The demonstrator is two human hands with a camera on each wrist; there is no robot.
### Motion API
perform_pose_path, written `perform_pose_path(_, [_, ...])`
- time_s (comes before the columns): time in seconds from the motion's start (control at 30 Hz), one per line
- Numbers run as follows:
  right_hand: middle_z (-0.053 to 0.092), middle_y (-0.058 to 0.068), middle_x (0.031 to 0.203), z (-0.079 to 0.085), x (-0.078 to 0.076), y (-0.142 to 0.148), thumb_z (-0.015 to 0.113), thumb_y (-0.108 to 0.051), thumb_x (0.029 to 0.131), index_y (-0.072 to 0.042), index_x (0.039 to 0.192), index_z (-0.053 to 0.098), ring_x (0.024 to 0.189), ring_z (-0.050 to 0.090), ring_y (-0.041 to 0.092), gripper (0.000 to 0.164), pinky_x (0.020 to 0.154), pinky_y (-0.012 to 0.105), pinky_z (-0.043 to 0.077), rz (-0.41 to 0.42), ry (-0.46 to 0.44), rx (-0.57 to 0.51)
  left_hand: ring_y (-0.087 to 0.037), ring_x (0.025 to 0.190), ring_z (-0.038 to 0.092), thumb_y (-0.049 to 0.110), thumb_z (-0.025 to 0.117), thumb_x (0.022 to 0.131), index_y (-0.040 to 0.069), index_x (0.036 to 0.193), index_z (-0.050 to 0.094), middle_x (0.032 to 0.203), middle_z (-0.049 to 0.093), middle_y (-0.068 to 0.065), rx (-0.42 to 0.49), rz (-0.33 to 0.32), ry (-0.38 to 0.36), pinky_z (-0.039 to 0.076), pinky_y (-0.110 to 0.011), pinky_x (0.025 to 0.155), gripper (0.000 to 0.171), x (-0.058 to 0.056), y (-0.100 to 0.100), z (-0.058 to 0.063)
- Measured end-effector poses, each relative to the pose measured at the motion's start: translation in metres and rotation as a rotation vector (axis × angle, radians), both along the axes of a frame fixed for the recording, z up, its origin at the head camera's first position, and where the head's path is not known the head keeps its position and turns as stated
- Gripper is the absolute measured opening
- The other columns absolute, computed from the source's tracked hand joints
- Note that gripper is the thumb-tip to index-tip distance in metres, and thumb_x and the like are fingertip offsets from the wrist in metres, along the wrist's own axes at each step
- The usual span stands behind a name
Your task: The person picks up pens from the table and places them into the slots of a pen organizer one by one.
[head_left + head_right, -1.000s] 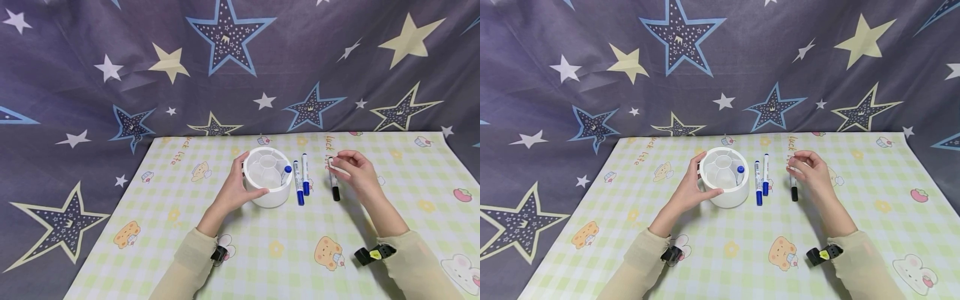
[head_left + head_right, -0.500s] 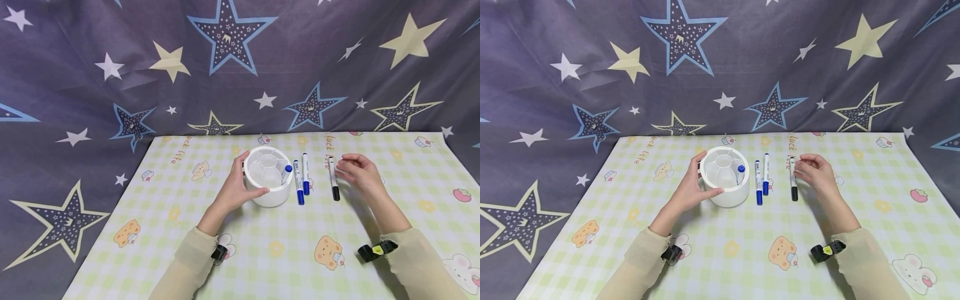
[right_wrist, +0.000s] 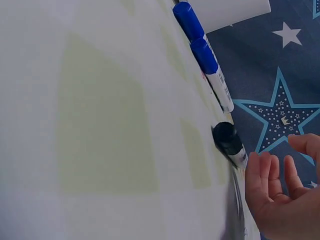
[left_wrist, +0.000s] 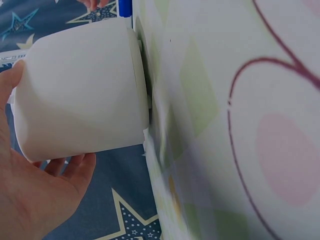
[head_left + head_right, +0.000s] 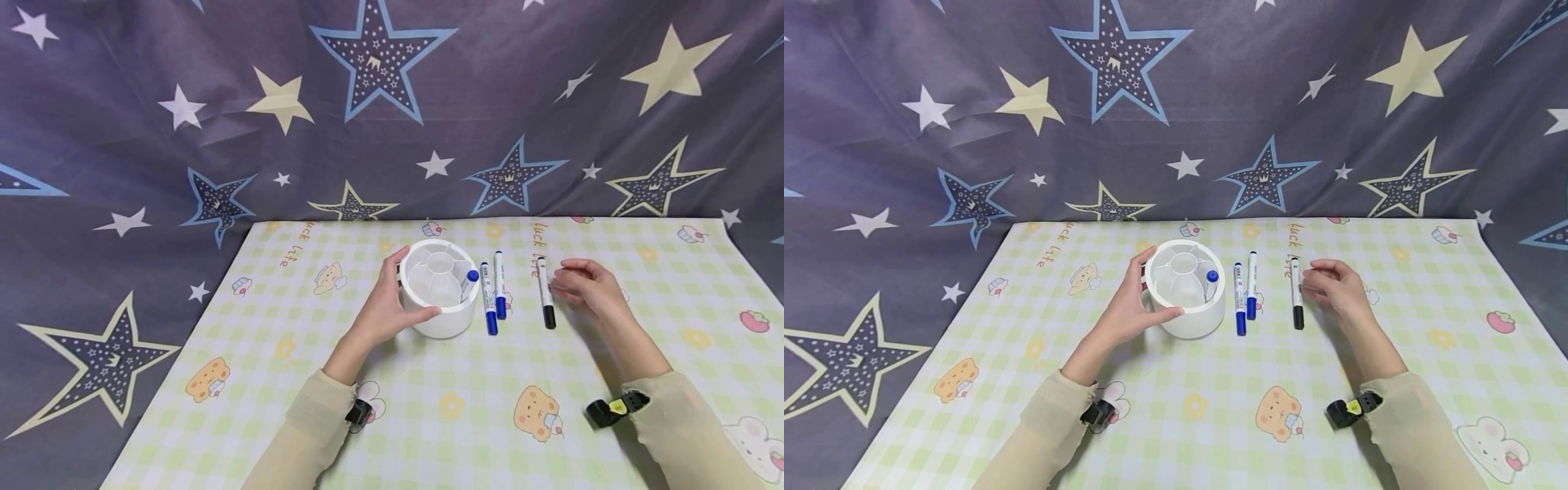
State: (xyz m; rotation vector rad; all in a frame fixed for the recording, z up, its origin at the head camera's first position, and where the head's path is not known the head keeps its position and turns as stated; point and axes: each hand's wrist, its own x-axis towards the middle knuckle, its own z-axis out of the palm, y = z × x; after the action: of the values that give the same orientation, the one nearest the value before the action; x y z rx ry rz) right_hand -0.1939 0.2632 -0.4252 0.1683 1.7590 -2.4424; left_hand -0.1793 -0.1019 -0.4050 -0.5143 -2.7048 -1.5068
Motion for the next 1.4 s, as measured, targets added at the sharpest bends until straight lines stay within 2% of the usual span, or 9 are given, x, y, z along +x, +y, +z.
perform_pose_path(0.2, [0.071, -0.01, 0.085, -0.002, -0.001, 0.002, 0.064, -0.004, 0.095, -0.015, 0.106, 0.059, 0.078, 0.072, 0.005, 0.016, 0.073, 0.02, 0.059, 0.012, -0.061, 0.076, -0.03, 0.132, 0.05, 0.028, 0.089, 0.072, 0.018, 0.157, 0.018, 0.157, 0.031, -0.01, 0.003, 0.002, -0.002, 0.042, -0.049, 0.111, 0.111, 0.001, 0.0, 0.001])
perform_pose_path(0.43, [0.068, -0.01, 0.085, -0.005, -0.004, 0.001, 0.066, -0.003, 0.093, -0.01, 0.114, 0.051, 0.079, 0.071, 0.003, 0.027, 0.073, 0.018, 0.059, 0.051, -0.097, 0.155, -0.03, 0.133, 0.049, 0.029, 0.089, 0.072, 0.018, 0.157, 0.018, 0.158, 0.03, -0.009, -0.002, 0.002, -0.002, 0.041, -0.05, 0.112, 0.111, 0.0, 0.001, 0.0])
perform_pose_path(0.63, [0.066, -0.014, 0.082, -0.008, -0.007, 0.0, 0.063, -0.004, 0.095, -0.002, 0.122, 0.048, 0.076, 0.068, -0.001, 0.031, 0.071, 0.016, 0.058, 0.103, -0.087, 0.329, -0.029, 0.133, 0.049, 0.03, 0.089, 0.072, 0.02, 0.157, 0.018, 0.158, 0.031, -0.008, -0.002, 0.007, -0.008, 0.042, -0.049, 0.111, 0.111, 0.0, 0.001, 0.0])
perform_pose_path(0.83, [0.058, -0.013, 0.085, -0.008, -0.009, -0.005, 0.066, -0.014, 0.095, 0.01, 0.137, 0.04, 0.072, 0.064, -0.005, 0.055, 0.071, 0.015, 0.056, 0.132, -0.094, 0.6, -0.027, 0.136, 0.046, 0.03, 0.089, 0.072, 0.021, 0.157, 0.018, 0.158, 0.03, -0.008, 0.0, 0.011, -0.012, 0.042, -0.047, 0.112, 0.112, 0.001, 0.001, 0.0])
perform_pose_path(1.1, [0.059, -0.005, 0.088, -0.01, -0.012, -0.008, 0.068, -0.018, 0.093, 0.011, 0.135, 0.044, 0.066, 0.06, -0.003, 0.056, 0.065, 0.016, 0.054, 0.139, -0.077, 0.805, -0.027, 0.137, 0.046, 0.029, 0.089, 0.072, 0.021, 0.157, 0.017, 0.158, 0.031, -0.008, 0.001, 0.01, -0.015, 0.041, -0.048, 0.113, 0.111, 0.001, 0.001, 0.0])
perform_pose_path(1.4, [0.063, 0.001, 0.087, -0.007, -0.014, -0.013, 0.072, -0.023, 0.091, 0.007, 0.132, 0.048, 0.066, 0.056, 0.005, 0.056, 0.06, 0.022, 0.047, 0.124, -0.099, 0.962, -0.027, 0.137, 0.046, 0.028, 0.09, 0.072, 0.02, 0.157, 0.018, 0.157, 0.032, -0.008, 0.01, 0.008, -0.006, 0.041, -0.048, 0.113, 0.111, 0.002, 0.001, 0.001])
